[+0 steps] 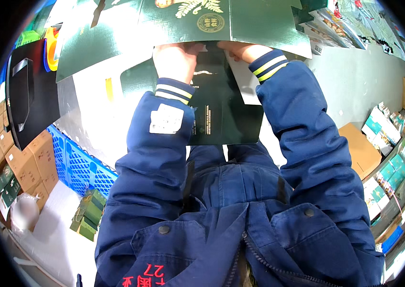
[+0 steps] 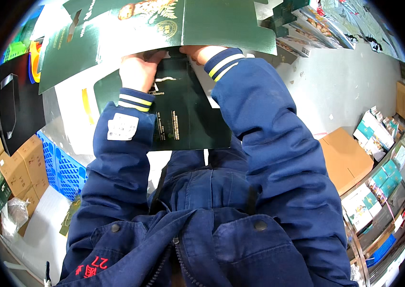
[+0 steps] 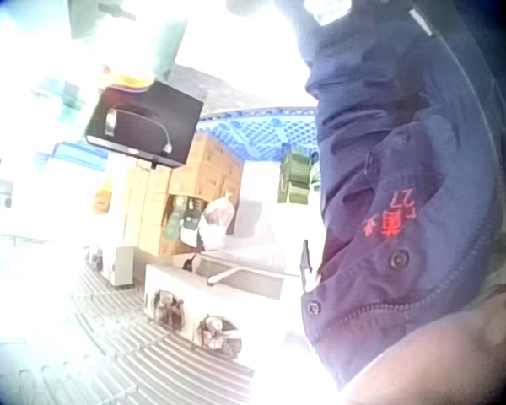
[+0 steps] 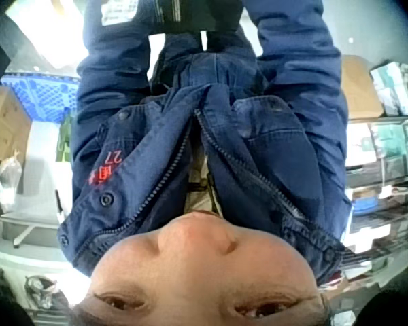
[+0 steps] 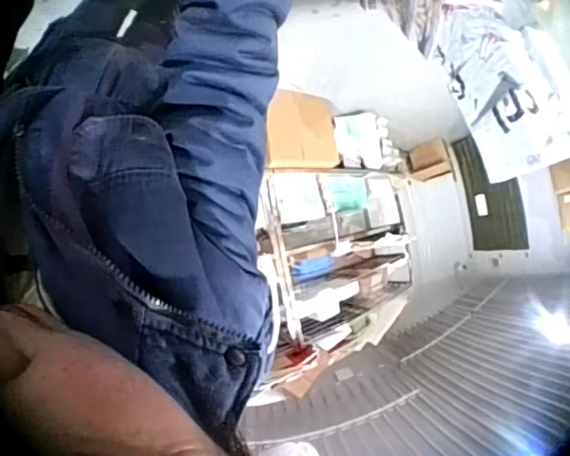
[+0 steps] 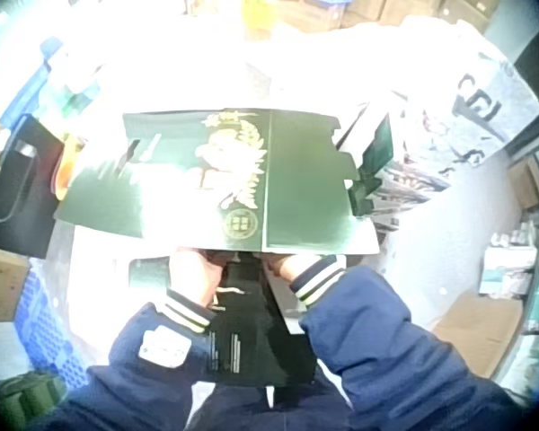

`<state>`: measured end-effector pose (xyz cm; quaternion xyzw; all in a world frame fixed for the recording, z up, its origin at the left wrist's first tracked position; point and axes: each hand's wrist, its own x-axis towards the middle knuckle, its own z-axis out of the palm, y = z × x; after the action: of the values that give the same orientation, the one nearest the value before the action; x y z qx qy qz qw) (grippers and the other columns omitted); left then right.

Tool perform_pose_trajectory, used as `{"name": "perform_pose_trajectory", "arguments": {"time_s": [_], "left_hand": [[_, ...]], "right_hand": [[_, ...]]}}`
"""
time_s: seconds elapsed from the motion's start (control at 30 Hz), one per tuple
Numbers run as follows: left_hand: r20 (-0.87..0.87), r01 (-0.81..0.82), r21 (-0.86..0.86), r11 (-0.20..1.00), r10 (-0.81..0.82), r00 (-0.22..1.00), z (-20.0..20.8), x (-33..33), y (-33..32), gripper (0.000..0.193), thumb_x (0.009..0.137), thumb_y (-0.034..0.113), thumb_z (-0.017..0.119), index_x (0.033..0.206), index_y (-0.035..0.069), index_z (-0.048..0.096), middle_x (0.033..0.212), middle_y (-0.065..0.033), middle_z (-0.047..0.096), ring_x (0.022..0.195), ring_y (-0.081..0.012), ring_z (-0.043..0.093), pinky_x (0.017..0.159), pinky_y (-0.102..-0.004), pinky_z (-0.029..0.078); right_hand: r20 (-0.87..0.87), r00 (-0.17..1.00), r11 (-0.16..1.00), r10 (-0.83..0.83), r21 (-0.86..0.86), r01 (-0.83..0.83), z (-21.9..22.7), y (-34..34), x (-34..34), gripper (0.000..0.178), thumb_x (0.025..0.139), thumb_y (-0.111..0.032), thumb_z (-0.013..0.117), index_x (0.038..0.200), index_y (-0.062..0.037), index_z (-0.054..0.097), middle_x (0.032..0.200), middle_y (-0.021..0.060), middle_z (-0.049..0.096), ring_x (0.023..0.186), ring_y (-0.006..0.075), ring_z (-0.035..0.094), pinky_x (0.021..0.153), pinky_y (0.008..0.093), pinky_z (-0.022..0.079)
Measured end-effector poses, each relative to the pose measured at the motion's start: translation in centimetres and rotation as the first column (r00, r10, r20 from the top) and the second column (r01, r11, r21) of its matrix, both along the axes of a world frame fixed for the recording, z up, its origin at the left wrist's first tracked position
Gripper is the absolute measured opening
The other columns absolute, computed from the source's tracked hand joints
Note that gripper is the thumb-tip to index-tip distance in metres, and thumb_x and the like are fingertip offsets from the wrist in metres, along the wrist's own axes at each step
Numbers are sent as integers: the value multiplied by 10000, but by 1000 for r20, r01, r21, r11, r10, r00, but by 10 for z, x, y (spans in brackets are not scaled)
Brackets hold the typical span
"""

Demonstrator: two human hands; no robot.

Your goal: The person assembles a green cardboard box by folding its flaps, inserting a white foam insert, and securing the lid with tape. The person also attaches a handle to the box and places it on the table.

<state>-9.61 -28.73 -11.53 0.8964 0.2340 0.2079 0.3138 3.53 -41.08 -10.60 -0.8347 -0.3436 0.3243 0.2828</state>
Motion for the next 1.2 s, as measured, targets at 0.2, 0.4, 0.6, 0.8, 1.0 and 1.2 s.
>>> {"name": "perform_pose_trajectory", "arguments": {"time_s": [0.2,0.4,0.6,0.8,1.0,1.2], "left_hand": [[39,26,0,1000,-26,999,6,5,1,225,636,192,760,802,64,680,717,-75,675,648,-257,639,645,-332,495],[-58,43,-100,994,-49,997,8,2,5,251,623,205,764,811,60,682,719,-85,675,651,-250,644,640,-327,505],[-60,51,21,998,-50,997,1,5,5,300,620,215,768,855,49,680,765,-90,679,689,-260,645,680,-333,506],[-196,23,-235,972,-70,978,11,3,10,381,680,191,779,985,9,639,933,-116,665,852,-204,623,785,-301,477],[-170,60,-206,977,-96,981,10,5,9,373,692,151,768,1007,4,632,959,-113,663,873,-209,618,790,-303,473],[-172,31,-246,969,-75,982,8,0,12,334,712,146,738,1001,10,643,949,-124,667,875,-213,621,787,-304,474]], "right_hand": [[75,997,990,5,140,-15,-3,-5,-2,252,848,-270,610,737,-43,601,524,40,523,424,131,475,428,278,405],[143,990,968,-18,249,-19,-21,-6,-2,243,848,-265,608,752,-43,602,514,41,518,425,131,479,417,276,400],[12,1000,990,-10,143,8,-9,-4,-1,257,851,-272,603,735,-43,592,519,41,523,427,130,477,420,277,404],[-110,992,997,-68,19,71,2,0,-2,252,846,-269,618,747,-39,592,540,41,533,439,129,492,432,274,421],[163,982,952,-100,304,47,-9,-4,-4,232,828,-261,649,795,-38,594,549,40,536,448,128,506,429,272,423],[101,994,988,-40,151,24,-14,-4,-3,234,829,-269,647,842,-41,600,570,34,538,461,125,501,434,263,424]]}}
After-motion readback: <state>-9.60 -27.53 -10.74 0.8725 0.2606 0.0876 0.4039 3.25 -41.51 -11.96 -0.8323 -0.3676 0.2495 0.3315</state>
